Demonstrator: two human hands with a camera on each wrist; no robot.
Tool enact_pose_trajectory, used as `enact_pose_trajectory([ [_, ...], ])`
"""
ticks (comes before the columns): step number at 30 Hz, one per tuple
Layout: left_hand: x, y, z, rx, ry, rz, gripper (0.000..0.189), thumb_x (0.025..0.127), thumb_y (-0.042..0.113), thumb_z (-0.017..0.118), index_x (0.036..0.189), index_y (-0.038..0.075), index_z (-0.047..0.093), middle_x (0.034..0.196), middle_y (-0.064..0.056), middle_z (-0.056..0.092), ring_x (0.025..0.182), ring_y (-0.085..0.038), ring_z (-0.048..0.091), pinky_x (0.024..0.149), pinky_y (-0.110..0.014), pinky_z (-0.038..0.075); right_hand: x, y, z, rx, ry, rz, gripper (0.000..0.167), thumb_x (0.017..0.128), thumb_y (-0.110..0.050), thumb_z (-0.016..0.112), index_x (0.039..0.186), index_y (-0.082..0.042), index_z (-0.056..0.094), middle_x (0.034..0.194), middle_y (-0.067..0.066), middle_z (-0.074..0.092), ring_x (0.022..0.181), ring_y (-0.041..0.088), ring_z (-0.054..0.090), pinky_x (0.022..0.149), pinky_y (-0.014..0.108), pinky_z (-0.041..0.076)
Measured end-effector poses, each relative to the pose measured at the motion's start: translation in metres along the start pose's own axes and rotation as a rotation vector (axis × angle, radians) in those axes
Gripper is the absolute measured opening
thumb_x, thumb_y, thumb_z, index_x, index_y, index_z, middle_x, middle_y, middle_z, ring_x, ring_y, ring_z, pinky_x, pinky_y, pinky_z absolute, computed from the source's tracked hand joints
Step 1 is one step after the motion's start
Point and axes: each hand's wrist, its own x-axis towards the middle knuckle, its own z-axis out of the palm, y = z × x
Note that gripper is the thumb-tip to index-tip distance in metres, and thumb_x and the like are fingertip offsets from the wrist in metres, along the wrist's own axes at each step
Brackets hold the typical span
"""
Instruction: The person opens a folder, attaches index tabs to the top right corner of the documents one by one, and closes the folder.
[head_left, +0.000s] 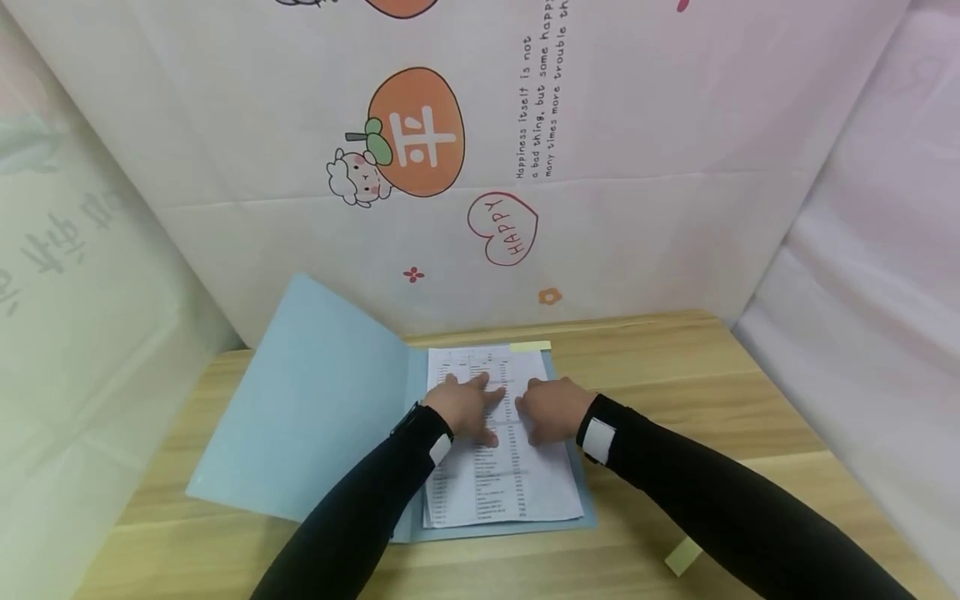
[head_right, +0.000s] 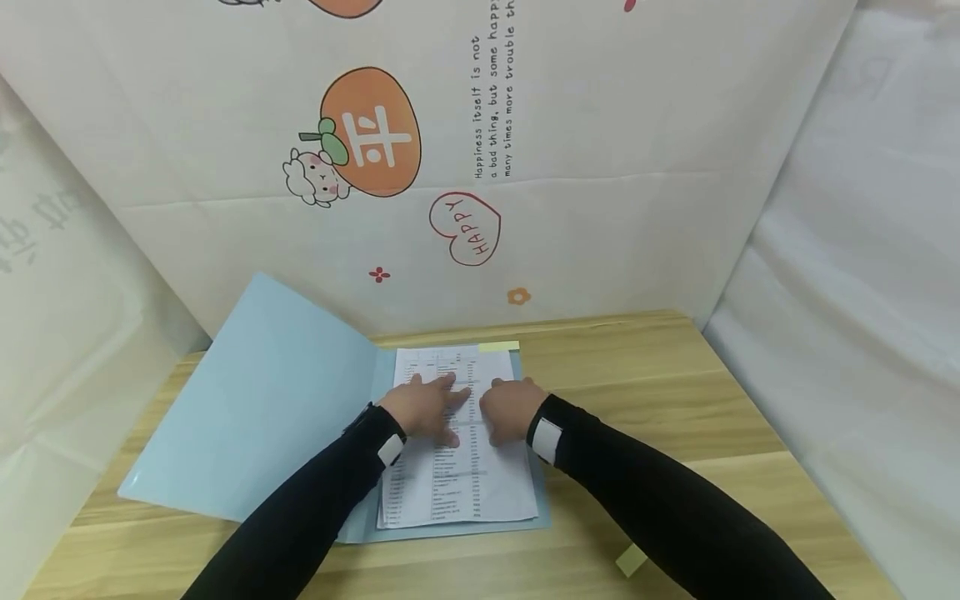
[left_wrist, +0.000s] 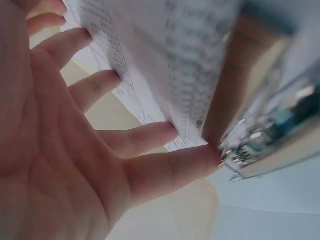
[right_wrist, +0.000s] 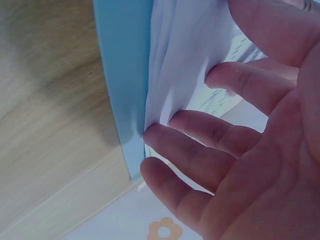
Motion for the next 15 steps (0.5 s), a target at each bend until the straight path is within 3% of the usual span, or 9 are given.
enact_pose_trajectory([
  [3, -0.016, 0.000, 0.005, -0.002, 0.010, 0.014, 0.086, 0.076, 0.065, 0.075, 0.151, 0.046, 0.039, 0.162, 0.003, 0.025, 0.140, -0.050, 0.027, 0.096, -0.069, 0.037, 0.000, -0.003, -0.002, 0.007, -0.011, 0.005, 0.044, 0.084, -0.031, 0.079, 0.120, -0.009, 0.070, 0.096, 0.008, 0.060, 0.067, 0.016, 0.054, 0.068, 0.039, 0.052],
  [7, -0.044, 0.004, 0.013, 0.043, 0.025, 0.031, 0.093, 0.069, 0.064, 0.080, 0.150, 0.042, 0.042, 0.160, -0.001, 0.030, 0.139, -0.047, 0.031, 0.103, -0.069, 0.028, -0.003, -0.005, -0.002, 0.016, -0.031, 0.022, 0.053, 0.085, -0.032, 0.079, 0.130, -0.007, 0.066, 0.100, 0.010, 0.059, 0.067, 0.017, 0.053, 0.064, 0.033, 0.050],
  [11, -0.073, 0.012, 0.019, 0.071, 0.015, 0.065, 0.096, 0.065, 0.062, 0.083, 0.150, 0.037, 0.045, 0.157, -0.009, 0.035, 0.136, -0.047, 0.037, 0.102, -0.061, 0.037, -0.004, -0.006, 0.001, 0.018, -0.032, 0.021, 0.058, 0.086, -0.032, 0.078, 0.134, -0.005, 0.062, 0.105, 0.013, 0.059, 0.070, 0.018, 0.052, 0.066, 0.033, 0.049],
  [15, -0.092, 0.018, 0.022, 0.046, 0.030, 0.101, 0.090, 0.067, 0.056, 0.085, 0.147, 0.035, 0.050, 0.155, -0.012, 0.039, 0.132, -0.049, 0.040, 0.093, -0.058, 0.046, -0.004, -0.005, 0.002, 0.042, -0.031, 0.023, 0.060, 0.087, -0.032, 0.077, 0.137, -0.004, 0.060, 0.110, 0.015, 0.059, 0.073, 0.018, 0.054, 0.070, 0.033, 0.049],
])
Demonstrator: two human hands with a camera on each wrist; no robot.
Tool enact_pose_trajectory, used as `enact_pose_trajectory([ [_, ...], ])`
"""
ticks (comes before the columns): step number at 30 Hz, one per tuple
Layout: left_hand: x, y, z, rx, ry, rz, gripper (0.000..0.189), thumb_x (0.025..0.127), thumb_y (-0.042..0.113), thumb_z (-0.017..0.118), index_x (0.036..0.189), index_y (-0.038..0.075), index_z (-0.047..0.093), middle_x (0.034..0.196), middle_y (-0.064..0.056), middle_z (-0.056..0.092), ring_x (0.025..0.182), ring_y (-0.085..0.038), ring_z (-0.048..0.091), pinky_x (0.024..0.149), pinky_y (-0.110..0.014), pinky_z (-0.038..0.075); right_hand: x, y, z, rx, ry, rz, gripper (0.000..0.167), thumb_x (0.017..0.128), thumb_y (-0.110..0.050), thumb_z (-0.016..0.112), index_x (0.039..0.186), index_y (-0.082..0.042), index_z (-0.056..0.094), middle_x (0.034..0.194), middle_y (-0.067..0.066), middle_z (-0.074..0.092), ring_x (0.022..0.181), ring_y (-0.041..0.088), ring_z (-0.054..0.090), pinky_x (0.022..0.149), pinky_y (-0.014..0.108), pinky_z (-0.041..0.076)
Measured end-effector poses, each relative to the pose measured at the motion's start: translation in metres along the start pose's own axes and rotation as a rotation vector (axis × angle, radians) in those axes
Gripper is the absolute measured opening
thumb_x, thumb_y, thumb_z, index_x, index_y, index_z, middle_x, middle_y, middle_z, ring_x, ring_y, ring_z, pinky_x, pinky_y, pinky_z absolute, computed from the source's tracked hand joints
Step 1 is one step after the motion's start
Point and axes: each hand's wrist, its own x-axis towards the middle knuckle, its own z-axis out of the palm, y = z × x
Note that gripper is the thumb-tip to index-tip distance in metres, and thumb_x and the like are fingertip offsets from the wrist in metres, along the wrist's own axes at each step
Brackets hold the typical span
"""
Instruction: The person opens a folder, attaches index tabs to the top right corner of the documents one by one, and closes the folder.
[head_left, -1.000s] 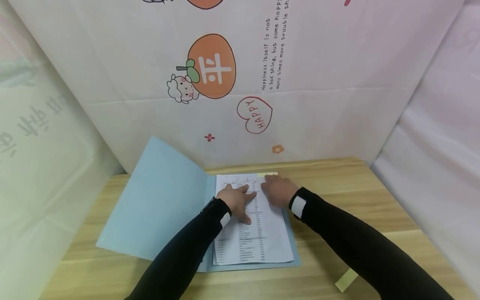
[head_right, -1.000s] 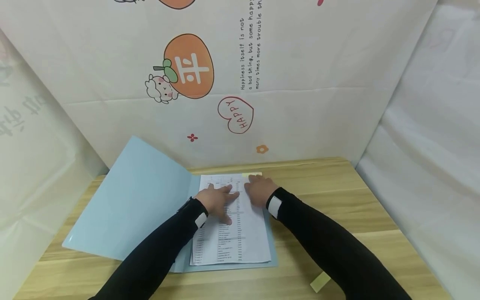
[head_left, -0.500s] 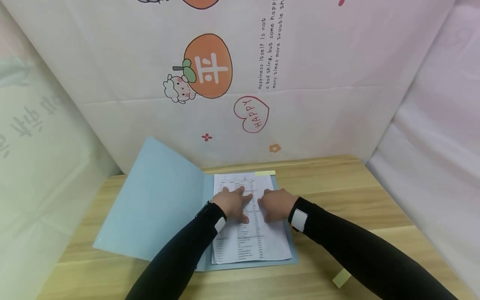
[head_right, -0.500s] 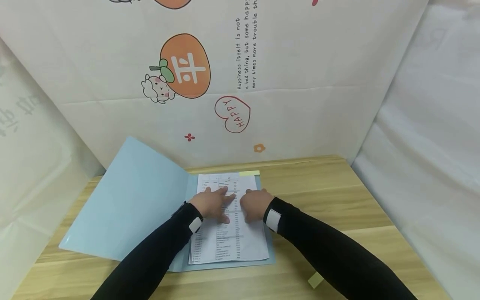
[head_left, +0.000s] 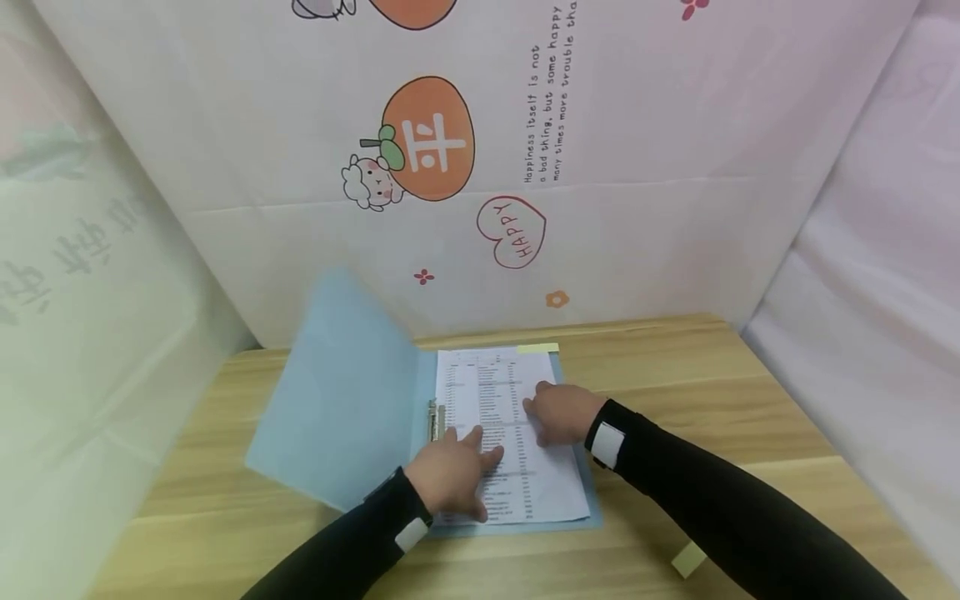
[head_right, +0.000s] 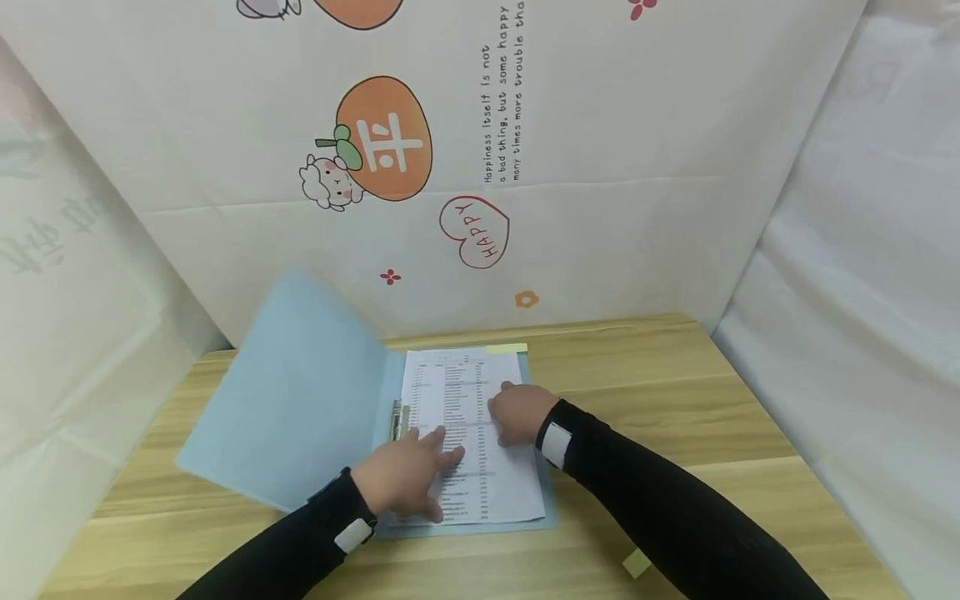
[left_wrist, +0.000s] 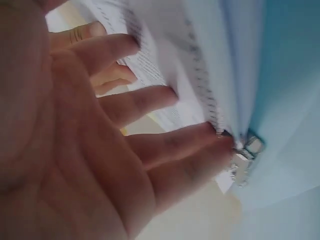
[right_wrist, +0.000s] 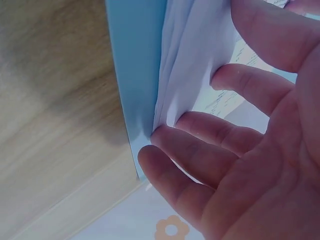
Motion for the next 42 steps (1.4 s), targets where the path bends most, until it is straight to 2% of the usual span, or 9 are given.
enact_pose_trajectory([
  [3, -0.002, 0.002, 0.001, 0.001, 0.023, 0.015, 0.087, 0.068, 0.055, 0.085, 0.146, 0.036, 0.052, 0.153, -0.011, 0.041, 0.131, -0.050, 0.042, 0.093, -0.058, 0.046, -0.003, 0.002, 0.002, 0.019, 0.009, 0.017, 0.059, 0.088, -0.032, 0.077, 0.138, -0.007, 0.060, 0.118, 0.016, 0.059, 0.080, 0.018, 0.057, 0.074, 0.034, 0.050],
  [8, -0.002, 0.003, 0.000, 0.009, 0.028, 0.027, 0.089, 0.068, 0.058, 0.084, 0.147, 0.036, 0.050, 0.153, -0.010, 0.041, 0.130, -0.050, 0.044, 0.096, -0.057, 0.045, -0.022, -0.008, 0.002, 0.021, 0.046, 0.027, 0.051, 0.088, -0.032, 0.075, 0.134, -0.011, 0.064, 0.123, 0.014, 0.059, 0.082, 0.017, 0.059, 0.071, 0.034, 0.051],
  [14, -0.003, 0.005, -0.002, 0.007, 0.028, 0.015, 0.087, 0.069, 0.059, 0.083, 0.146, 0.035, 0.051, 0.153, -0.010, 0.041, 0.129, -0.049, 0.045, 0.097, -0.057, 0.044, -0.058, -0.038, 0.003, 0.071, 0.069, -0.065, 0.056, 0.079, -0.037, 0.082, 0.128, -0.014, 0.068, 0.108, 0.008, 0.063, 0.072, 0.015, 0.058, 0.064, 0.035, 0.051],
  [19, 0.000, 0.013, 0.001, 0.025, 0.038, 0.014, 0.088, 0.070, 0.066, 0.079, 0.147, 0.036, 0.050, 0.153, -0.009, 0.041, 0.129, -0.048, 0.045, 0.098, -0.057, 0.043, -0.074, -0.050, 0.011, 0.034, 0.081, -0.038, 0.060, 0.076, -0.045, 0.082, 0.125, -0.011, 0.069, 0.102, 0.009, 0.064, 0.070, 0.020, 0.057, 0.063, 0.041, 0.051],
  [22, 0.003, 0.018, 0.004, 0.049, 0.055, 0.016, 0.090, 0.069, 0.073, 0.075, 0.148, 0.037, 0.049, 0.153, -0.009, 0.041, 0.130, -0.048, 0.045, 0.098, -0.056, 0.043, -0.077, -0.051, 0.015, 0.033, 0.087, -0.002, 0.064, 0.077, -0.050, 0.080, 0.126, -0.010, 0.069, 0.112, 0.015, 0.064, 0.078, 0.025, 0.061, 0.070, 0.046, 0.053],
  [25, 0.005, 0.021, 0.007, 0.067, 0.066, 0.012, 0.091, 0.069, 0.075, 0.072, 0.148, 0.037, 0.048, 0.153, -0.009, 0.041, 0.130, -0.048, 0.044, 0.100, -0.055, 0.042, -0.078, -0.050, 0.018, 0.037, 0.098, 0.017, 0.062, 0.079, -0.051, 0.079, 0.125, -0.010, 0.070, 0.111, 0.015, 0.064, 0.079, 0.026, 0.061, 0.070, 0.046, 0.053],
  [32, 0.005, 0.029, 0.010, 0.030, 0.075, 0.004, 0.088, 0.070, 0.071, 0.075, 0.146, 0.033, 0.052, 0.152, -0.010, 0.043, 0.130, -0.050, 0.043, 0.099, -0.056, 0.042, -0.080, -0.051, 0.023, 0.033, 0.182, 0.081, 0.050, 0.083, -0.048, 0.075, 0.108, -0.004, 0.072, 0.080, 0.007, 0.062, 0.070, 0.021, 0.058, 0.063, 0.043, 0.052],
  [37, 0.005, 0.029, 0.013, 0.050, 0.071, -0.004, 0.088, 0.071, 0.073, 0.073, 0.147, 0.034, 0.051, 0.153, -0.009, 0.042, 0.130, -0.049, 0.043, 0.099, -0.055, 0.043, -0.080, -0.054, 0.028, 0.090, 0.219, 0.188, 0.064, 0.083, -0.046, 0.076, 0.115, 0.009, 0.065, 0.079, 0.016, 0.064, 0.072, 0.027, 0.062, 0.065, 0.047, 0.054],
  [42, 0.005, 0.030, 0.011, 0.060, 0.073, -0.004, 0.088, 0.071, 0.073, 0.072, 0.148, 0.035, 0.050, 0.154, -0.009, 0.041, 0.131, -0.048, 0.042, 0.099, -0.055, 0.042, -0.079, -0.057, 0.032, 0.076, 0.227, 0.197, 0.068, 0.084, -0.044, 0.078, 0.118, 0.013, 0.063, 0.083, 0.021, 0.066, 0.076, 0.032, 0.065, 0.069, 0.051, 0.054],
])
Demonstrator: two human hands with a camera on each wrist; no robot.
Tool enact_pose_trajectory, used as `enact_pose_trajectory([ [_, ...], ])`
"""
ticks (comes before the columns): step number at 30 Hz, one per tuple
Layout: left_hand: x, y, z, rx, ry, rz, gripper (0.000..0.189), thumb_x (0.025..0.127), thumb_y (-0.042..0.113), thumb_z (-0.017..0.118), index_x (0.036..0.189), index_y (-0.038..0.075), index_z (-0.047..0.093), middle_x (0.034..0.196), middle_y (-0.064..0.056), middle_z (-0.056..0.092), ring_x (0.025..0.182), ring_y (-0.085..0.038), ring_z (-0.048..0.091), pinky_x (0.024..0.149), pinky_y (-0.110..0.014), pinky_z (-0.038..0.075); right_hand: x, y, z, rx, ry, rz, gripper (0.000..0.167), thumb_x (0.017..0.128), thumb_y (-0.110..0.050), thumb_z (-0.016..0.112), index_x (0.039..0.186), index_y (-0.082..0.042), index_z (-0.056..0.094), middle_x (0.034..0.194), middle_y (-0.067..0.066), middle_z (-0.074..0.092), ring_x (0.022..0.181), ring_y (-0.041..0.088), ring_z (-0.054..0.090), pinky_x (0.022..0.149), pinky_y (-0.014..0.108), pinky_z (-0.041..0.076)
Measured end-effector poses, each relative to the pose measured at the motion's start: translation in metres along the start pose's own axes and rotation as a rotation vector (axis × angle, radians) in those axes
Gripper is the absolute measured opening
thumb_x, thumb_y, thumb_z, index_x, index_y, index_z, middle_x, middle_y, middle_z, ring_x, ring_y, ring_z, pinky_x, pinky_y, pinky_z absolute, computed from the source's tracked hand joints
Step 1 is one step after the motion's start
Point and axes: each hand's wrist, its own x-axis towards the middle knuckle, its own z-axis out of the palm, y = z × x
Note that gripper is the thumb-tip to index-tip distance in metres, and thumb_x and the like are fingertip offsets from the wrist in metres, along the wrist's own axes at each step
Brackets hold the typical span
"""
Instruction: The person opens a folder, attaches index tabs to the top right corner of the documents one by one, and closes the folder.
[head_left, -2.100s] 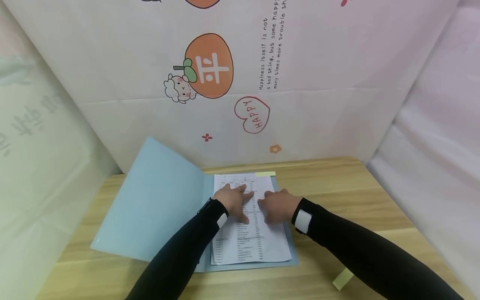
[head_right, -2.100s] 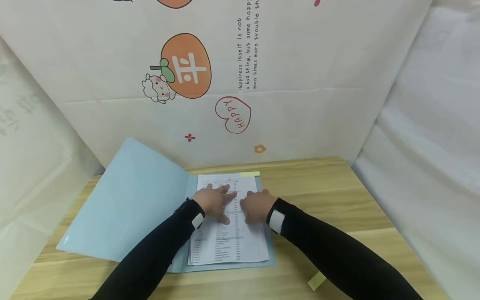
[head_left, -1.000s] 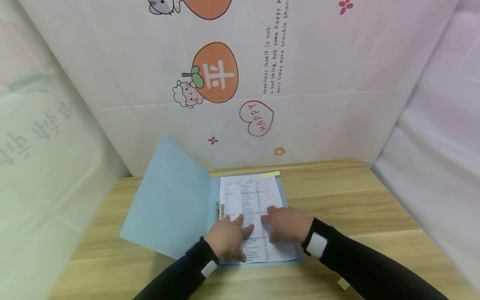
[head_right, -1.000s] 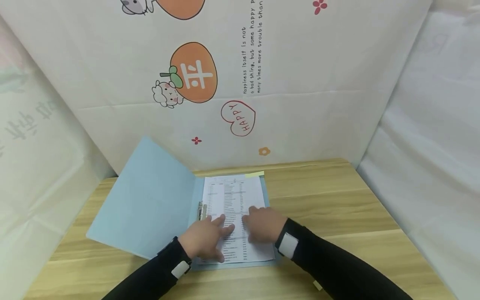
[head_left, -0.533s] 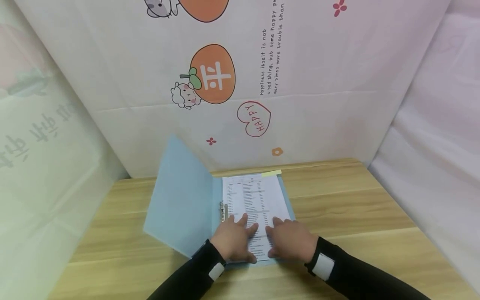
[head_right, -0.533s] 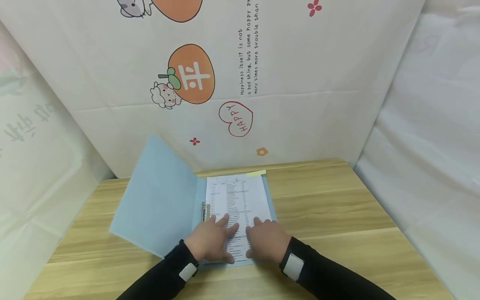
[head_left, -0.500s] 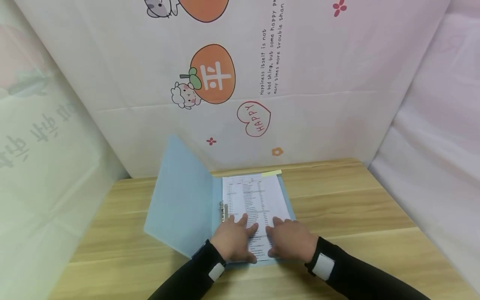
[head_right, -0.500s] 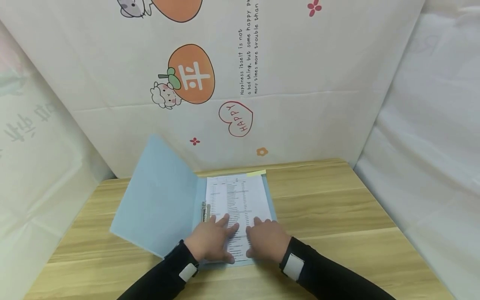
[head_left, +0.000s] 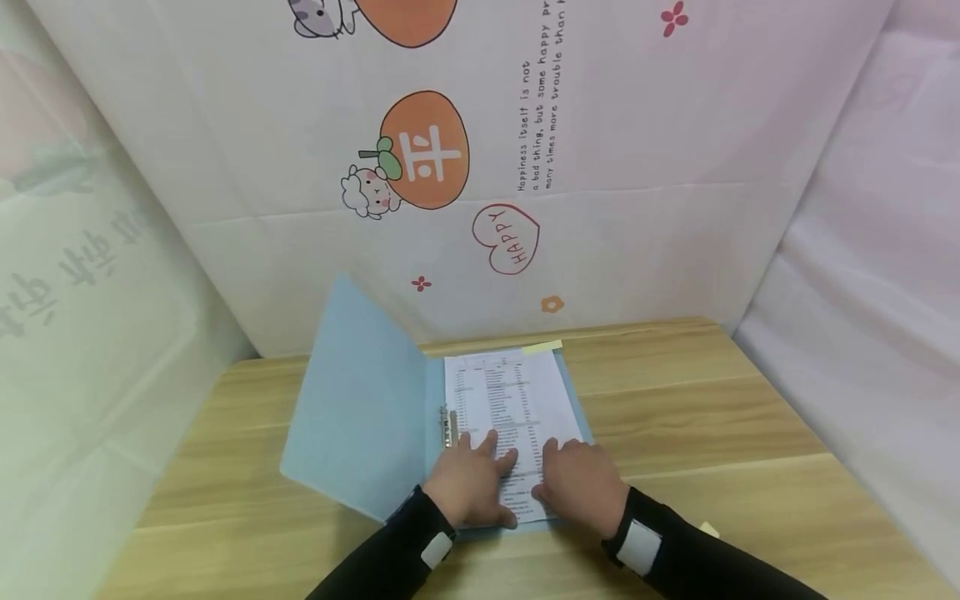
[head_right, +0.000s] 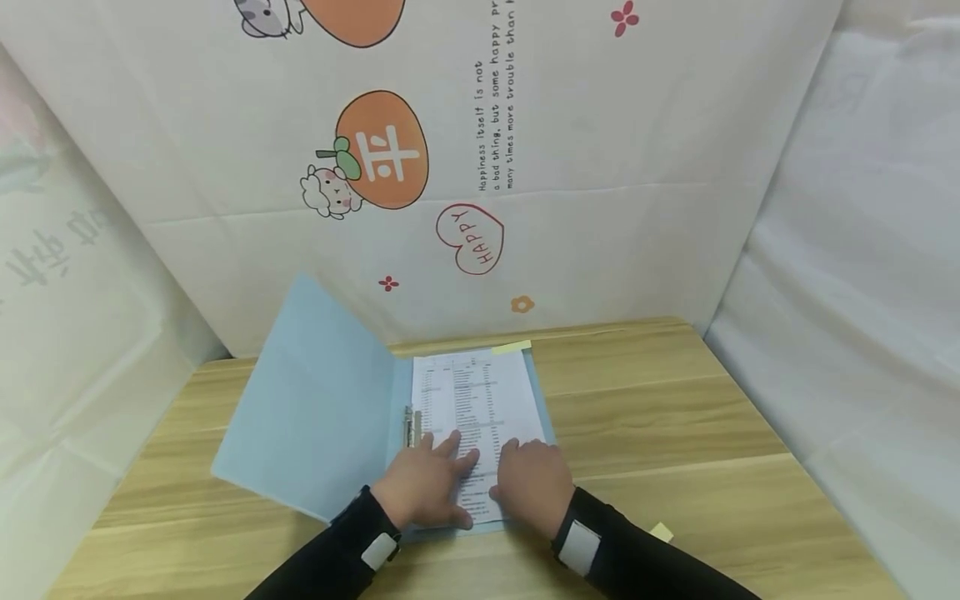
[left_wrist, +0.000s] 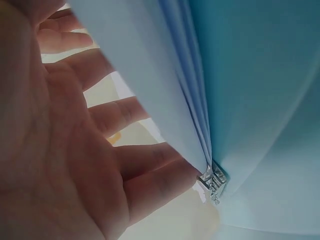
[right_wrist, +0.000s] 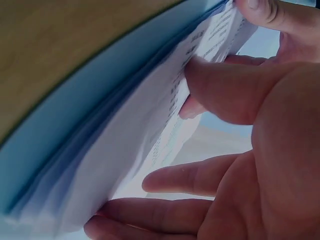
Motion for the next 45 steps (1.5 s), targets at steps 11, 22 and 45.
enact_pose_trajectory([
  [11, 0.001, 0.001, 0.001, -0.023, 0.008, 0.003, 0.087, 0.071, 0.072, 0.074, 0.147, 0.036, 0.051, 0.153, -0.008, 0.042, 0.131, -0.048, 0.043, 0.099, -0.057, 0.041, -0.001, -0.005, -0.004, 0.006, -0.005, 0.009, 0.068, 0.084, -0.039, 0.079, 0.124, 0.013, 0.060, 0.089, 0.023, 0.068, 0.082, 0.035, 0.067, 0.072, 0.053, 0.054],
  [22, -0.008, 0.001, -0.001, -0.016, 0.032, 0.014, 0.079, 0.075, 0.067, 0.074, 0.141, 0.025, 0.059, 0.146, -0.011, 0.050, 0.127, -0.044, 0.048, 0.097, -0.055, 0.044, -0.003, 0.002, -0.002, 0.069, 0.006, 0.050, 0.055, 0.084, -0.035, 0.080, 0.114, 0.007, 0.063, 0.077, 0.011, 0.060, 0.071, 0.023, 0.056, 0.067, 0.041, 0.049],
  [45, -0.091, 0.018, 0.004, -0.103, -0.044, 0.047, 0.063, 0.080, 0.057, 0.074, 0.130, 0.020, 0.067, 0.134, -0.011, 0.060, 0.105, -0.036, 0.062, 0.086, -0.046, 0.051, 0.001, 0.003, 0.002, 0.210, 0.016, 0.115, 0.061, 0.083, -0.020, 0.080, 0.130, 0.010, 0.055, 0.098, 0.018, 0.058, 0.082, 0.025, 0.051, 0.069, 0.038, 0.047],
])
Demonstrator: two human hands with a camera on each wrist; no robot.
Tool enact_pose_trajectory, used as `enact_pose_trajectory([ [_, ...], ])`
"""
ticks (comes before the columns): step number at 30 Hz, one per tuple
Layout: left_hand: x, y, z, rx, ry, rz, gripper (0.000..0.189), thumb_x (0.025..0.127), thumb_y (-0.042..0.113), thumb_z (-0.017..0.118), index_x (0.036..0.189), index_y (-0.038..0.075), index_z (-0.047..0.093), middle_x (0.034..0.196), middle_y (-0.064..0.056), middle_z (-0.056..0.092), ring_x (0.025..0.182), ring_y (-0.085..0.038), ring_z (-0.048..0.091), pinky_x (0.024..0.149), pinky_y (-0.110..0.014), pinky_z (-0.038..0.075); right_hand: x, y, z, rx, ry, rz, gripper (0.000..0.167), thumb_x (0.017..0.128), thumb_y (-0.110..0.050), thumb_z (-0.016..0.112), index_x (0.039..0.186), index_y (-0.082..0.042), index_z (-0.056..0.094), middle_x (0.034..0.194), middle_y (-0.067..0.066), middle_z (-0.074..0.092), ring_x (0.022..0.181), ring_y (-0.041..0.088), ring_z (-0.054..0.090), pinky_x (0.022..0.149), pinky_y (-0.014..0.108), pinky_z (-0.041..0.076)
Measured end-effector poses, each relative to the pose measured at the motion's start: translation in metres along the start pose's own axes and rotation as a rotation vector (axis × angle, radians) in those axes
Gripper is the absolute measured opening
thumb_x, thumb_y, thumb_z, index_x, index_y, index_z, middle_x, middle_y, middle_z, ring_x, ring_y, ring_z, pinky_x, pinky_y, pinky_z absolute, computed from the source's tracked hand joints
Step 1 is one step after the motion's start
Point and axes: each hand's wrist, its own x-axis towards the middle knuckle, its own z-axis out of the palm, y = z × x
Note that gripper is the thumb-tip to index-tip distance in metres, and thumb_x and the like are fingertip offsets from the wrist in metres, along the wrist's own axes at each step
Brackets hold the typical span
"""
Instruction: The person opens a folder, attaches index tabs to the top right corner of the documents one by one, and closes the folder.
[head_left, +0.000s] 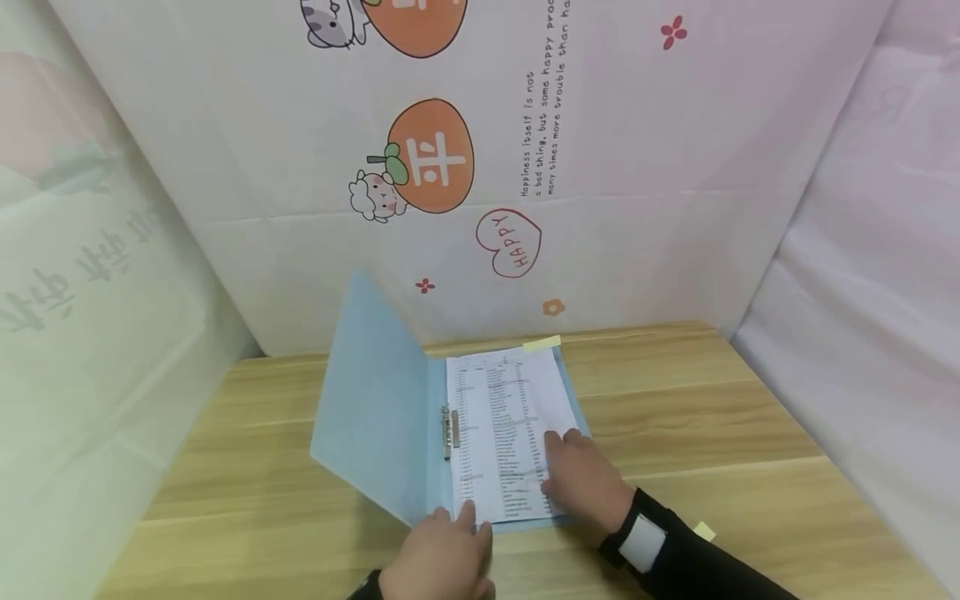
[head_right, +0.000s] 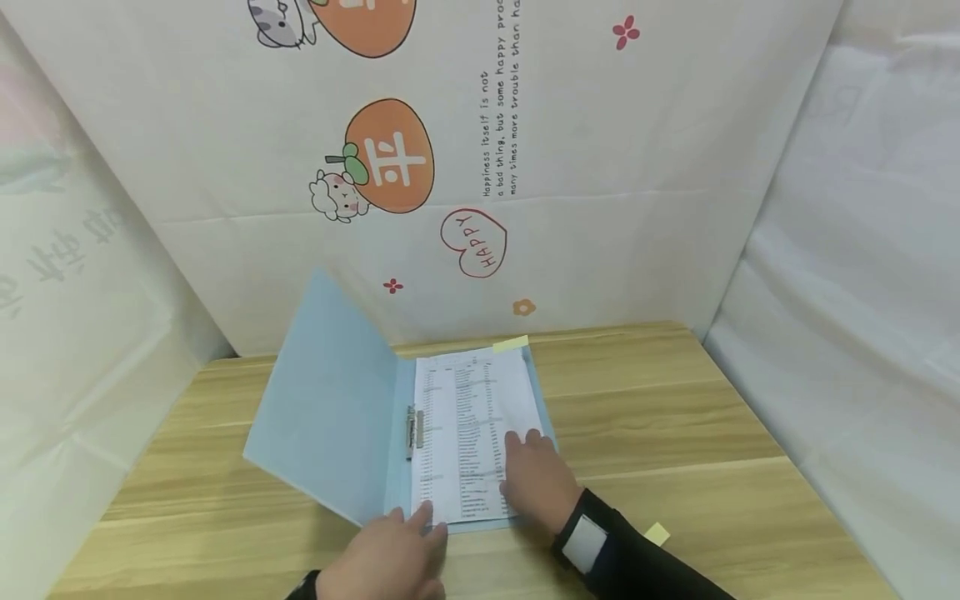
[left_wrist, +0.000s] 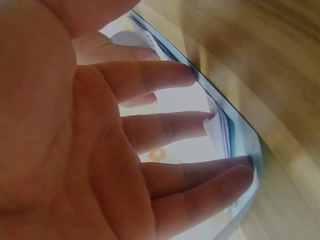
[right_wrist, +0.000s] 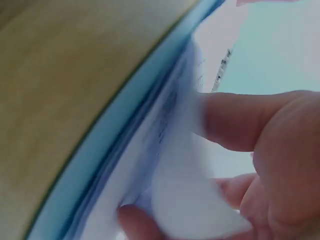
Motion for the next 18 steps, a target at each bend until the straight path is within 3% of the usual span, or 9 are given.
enact_pose_trajectory([
  [6, 0.000, -0.002, 0.000, -0.018, 0.015, 0.013, 0.058, 0.080, 0.056, 0.074, 0.125, 0.020, 0.070, 0.128, -0.009, 0.063, 0.097, -0.030, 0.064, 0.081, -0.045, 0.052, -0.002, 0.010, -0.009, 0.214, 0.055, 0.071, 0.065, 0.081, -0.007, 0.076, 0.137, 0.012, 0.048, 0.138, 0.033, 0.040, 0.099, 0.029, 0.055, 0.076, 0.039, 0.051],
  [10, 0.001, -0.002, -0.004, -0.013, 0.029, 0.035, 0.042, 0.081, 0.054, 0.074, 0.105, 0.019, 0.073, 0.099, -0.002, 0.065, 0.074, -0.020, 0.058, 0.065, -0.039, 0.049, -0.004, 0.013, -0.020, 0.392, 0.079, 0.172, 0.067, 0.085, -0.008, 0.075, 0.142, 0.009, 0.044, 0.150, 0.035, 0.025, 0.116, 0.038, 0.054, 0.087, 0.048, 0.052],
  [13, 0.002, -0.001, -0.005, 0.007, 0.042, 0.050, 0.036, 0.082, 0.053, 0.073, 0.091, 0.018, 0.071, 0.081, 0.001, 0.056, 0.064, -0.016, 0.049, 0.056, -0.035, 0.043, -0.001, 0.019, -0.026, 0.547, 0.104, 0.243, 0.068, 0.087, -0.010, 0.073, 0.145, 0.006, 0.041, 0.149, 0.031, 0.029, 0.119, 0.039, 0.055, 0.087, 0.050, 0.052],
  [18, 0.003, -0.001, -0.005, 0.003, 0.026, 0.051, 0.036, 0.082, 0.053, 0.073, 0.089, 0.018, 0.070, 0.077, 0.002, 0.051, 0.063, -0.015, 0.048, 0.055, -0.035, 0.042, -0.001, 0.022, -0.031, 0.777, 0.090, 0.285, 0.066, 0.091, -0.012, 0.070, 0.147, 0.003, 0.039, 0.127, 0.021, 0.055, 0.102, 0.029, 0.061, 0.077, 0.042, 0.053],
])
